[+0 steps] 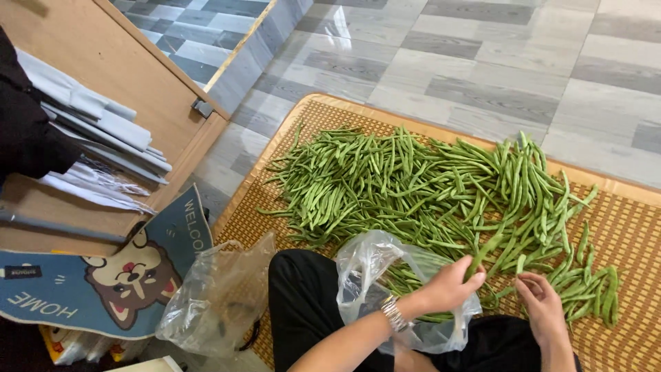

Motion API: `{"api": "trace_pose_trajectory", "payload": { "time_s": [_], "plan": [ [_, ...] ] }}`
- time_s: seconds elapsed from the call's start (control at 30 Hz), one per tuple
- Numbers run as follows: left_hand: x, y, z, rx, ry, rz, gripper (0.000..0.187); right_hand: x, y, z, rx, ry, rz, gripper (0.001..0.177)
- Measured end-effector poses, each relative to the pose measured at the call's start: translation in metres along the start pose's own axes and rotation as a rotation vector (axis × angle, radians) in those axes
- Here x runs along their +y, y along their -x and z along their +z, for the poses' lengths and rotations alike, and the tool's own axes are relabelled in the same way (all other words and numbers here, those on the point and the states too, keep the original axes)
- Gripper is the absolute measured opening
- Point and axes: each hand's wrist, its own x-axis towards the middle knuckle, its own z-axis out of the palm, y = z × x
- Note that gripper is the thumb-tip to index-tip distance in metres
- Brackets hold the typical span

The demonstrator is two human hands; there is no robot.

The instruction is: Bagging green beans from a pile on a mat into a plastic bag.

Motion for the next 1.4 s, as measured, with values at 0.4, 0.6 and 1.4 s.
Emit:
{"api": "trace_pose_trajectory", "payload": {
  "time_s": [0.4, 0.6, 1.4],
  "plan": [
    [-0.004, 0.099, -0.025, 0.181, 0.262, 0.084, 0.055, -0.133, 0.186, 0.147, -0.137, 0.525, -0.421, 0.043],
    [-0.064, 0.122, -0.052, 0.341, 0.351, 0.204, 0.034, -0.164, 0.227, 0.187, -0.097, 0.583, -0.449, 0.025],
    [-0.185, 0.013, -0.081, 0.091, -1.225, 0.606, 0.021, -0.128, 0.187, 0.14, -0.089, -0.186, -0.356, 0.044]
  ]
}}
